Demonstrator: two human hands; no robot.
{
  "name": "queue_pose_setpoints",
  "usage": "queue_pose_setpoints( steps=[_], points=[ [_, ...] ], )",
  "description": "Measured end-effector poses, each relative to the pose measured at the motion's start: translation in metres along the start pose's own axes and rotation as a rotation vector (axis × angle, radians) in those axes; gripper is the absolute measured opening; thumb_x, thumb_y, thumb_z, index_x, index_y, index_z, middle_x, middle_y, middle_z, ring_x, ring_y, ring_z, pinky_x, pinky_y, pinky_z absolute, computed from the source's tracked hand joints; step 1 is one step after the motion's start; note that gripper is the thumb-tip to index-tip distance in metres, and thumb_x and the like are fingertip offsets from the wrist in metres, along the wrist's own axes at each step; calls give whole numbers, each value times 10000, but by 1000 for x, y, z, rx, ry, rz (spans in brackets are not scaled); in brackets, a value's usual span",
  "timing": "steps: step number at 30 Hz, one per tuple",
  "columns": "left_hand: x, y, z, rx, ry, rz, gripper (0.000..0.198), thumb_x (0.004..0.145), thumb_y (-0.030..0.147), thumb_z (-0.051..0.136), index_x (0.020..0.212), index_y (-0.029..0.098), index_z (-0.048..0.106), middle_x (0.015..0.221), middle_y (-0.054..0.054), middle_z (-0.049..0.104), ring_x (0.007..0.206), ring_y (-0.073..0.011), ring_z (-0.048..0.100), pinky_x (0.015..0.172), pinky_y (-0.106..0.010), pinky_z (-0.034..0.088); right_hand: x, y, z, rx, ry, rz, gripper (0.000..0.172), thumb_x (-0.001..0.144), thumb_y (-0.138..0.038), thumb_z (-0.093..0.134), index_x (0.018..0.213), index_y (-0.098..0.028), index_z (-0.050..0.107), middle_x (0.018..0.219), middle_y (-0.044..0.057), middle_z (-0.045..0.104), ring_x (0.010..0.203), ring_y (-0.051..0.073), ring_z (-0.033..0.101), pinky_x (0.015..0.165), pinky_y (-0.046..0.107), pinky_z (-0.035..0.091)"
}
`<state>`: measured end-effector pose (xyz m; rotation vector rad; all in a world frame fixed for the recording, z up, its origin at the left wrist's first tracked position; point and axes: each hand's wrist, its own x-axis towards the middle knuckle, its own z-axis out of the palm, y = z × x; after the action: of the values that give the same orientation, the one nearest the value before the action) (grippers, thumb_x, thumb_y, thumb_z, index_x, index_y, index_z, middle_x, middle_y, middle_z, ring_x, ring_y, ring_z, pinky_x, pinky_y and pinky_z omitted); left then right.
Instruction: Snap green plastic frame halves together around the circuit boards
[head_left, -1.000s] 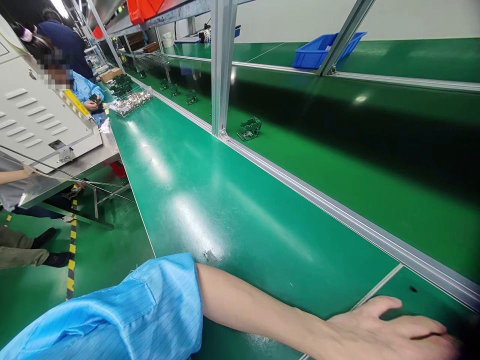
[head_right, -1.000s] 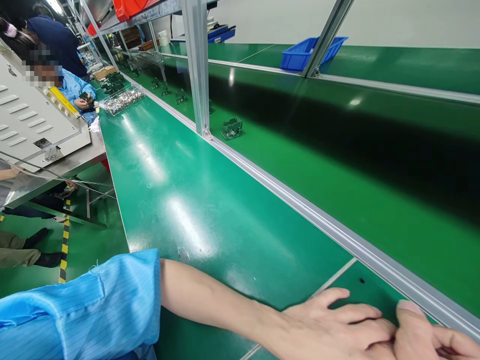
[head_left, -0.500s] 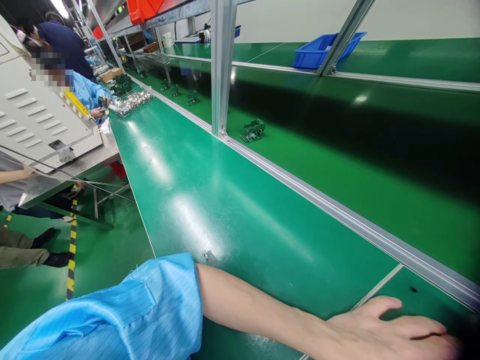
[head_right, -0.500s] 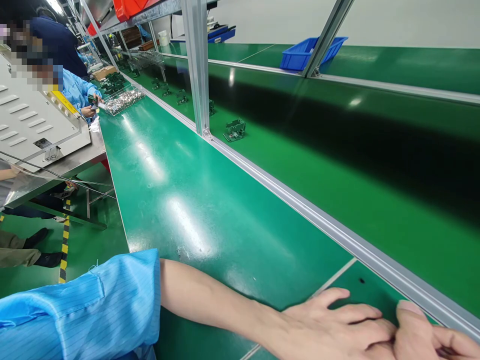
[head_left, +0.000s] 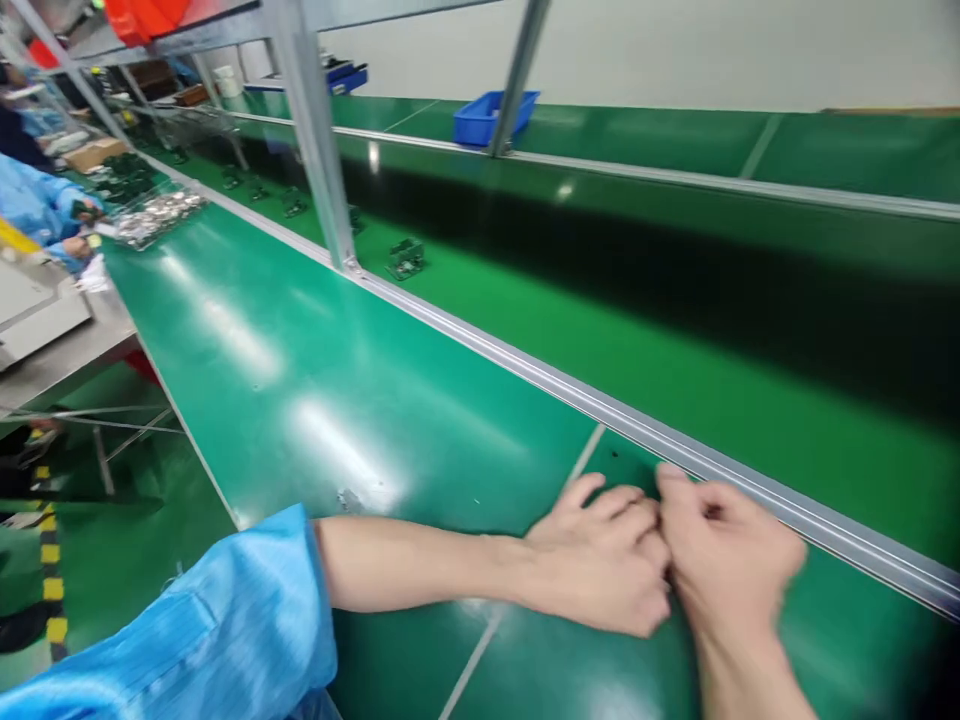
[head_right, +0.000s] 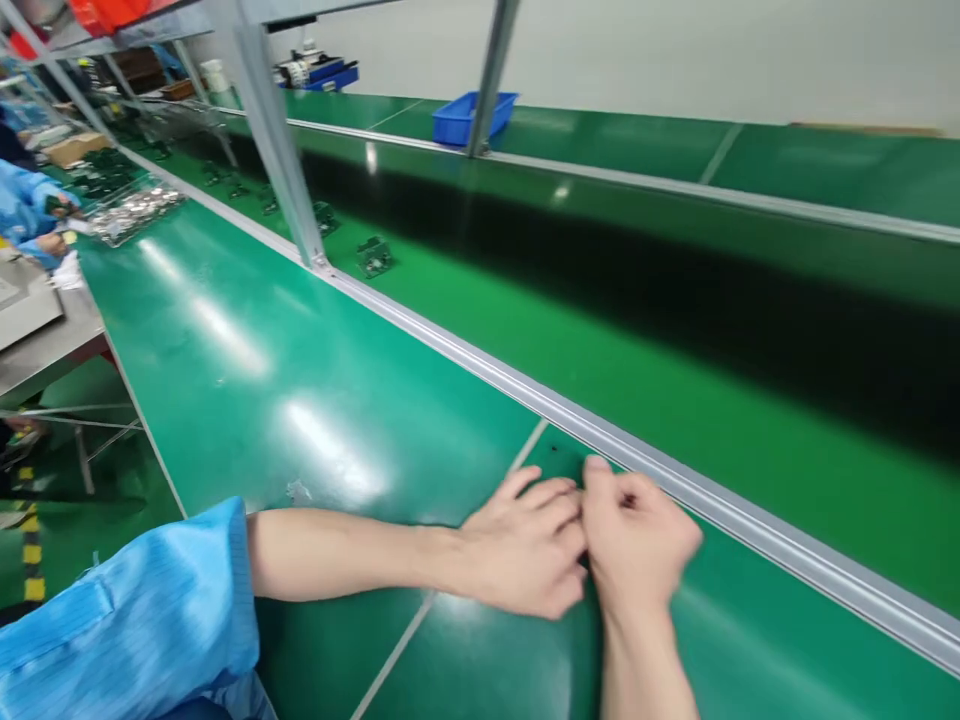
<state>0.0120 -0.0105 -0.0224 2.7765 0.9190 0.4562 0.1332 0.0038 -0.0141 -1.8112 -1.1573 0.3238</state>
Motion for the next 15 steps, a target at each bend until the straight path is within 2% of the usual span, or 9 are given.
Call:
queue_pose_setpoints(
  steps=[3,7,9,12,15],
  points=[
    [-3,2,7,-20,75,-43,491,887,318,471,1288,61,590,1367,-174,597,1354,-277,489,1225,-463,340,1,2,-1,-14,-10,-14,730,659,-943,444,399,-265,372,397,36,351,411,124,301,483,354,285],
    [-9,2,8,-26,97,-58,443,850,296,528,1251,126,608,1347,-125,619,1337,-247,509,1209,-421,368,-2,1,5,-55,-16,-22,631,860,-717,437,466,-236,333,446,2,368,472,121,330,519,301,289],
    [-15,3,6,-33,102,-51,389,856,253,504,1211,142,615,1318,-137,629,1315,-259,524,1190,-450,380,-9,-4,8,-105,-47,5,568,944,-546,517,514,-202,379,484,-28,381,490,107,346,525,256,293],
    [-25,3,1,-51,115,-25,358,872,206,446,1183,129,604,1256,-163,637,1256,-287,550,1141,-488,404,-23,-15,6,-187,-104,71,449,1000,-386,609,639,-151,480,579,-58,437,523,82,411,563,204,387],
    [-33,-5,-4,-83,108,43,290,897,250,388,1037,137,615,1071,-177,655,1060,-331,601,958,-511,488,-35,-31,-1,-247,-141,119,346,989,-312,649,709,-129,559,650,-45,523,583,87,500,603,205,446]
  ],
)
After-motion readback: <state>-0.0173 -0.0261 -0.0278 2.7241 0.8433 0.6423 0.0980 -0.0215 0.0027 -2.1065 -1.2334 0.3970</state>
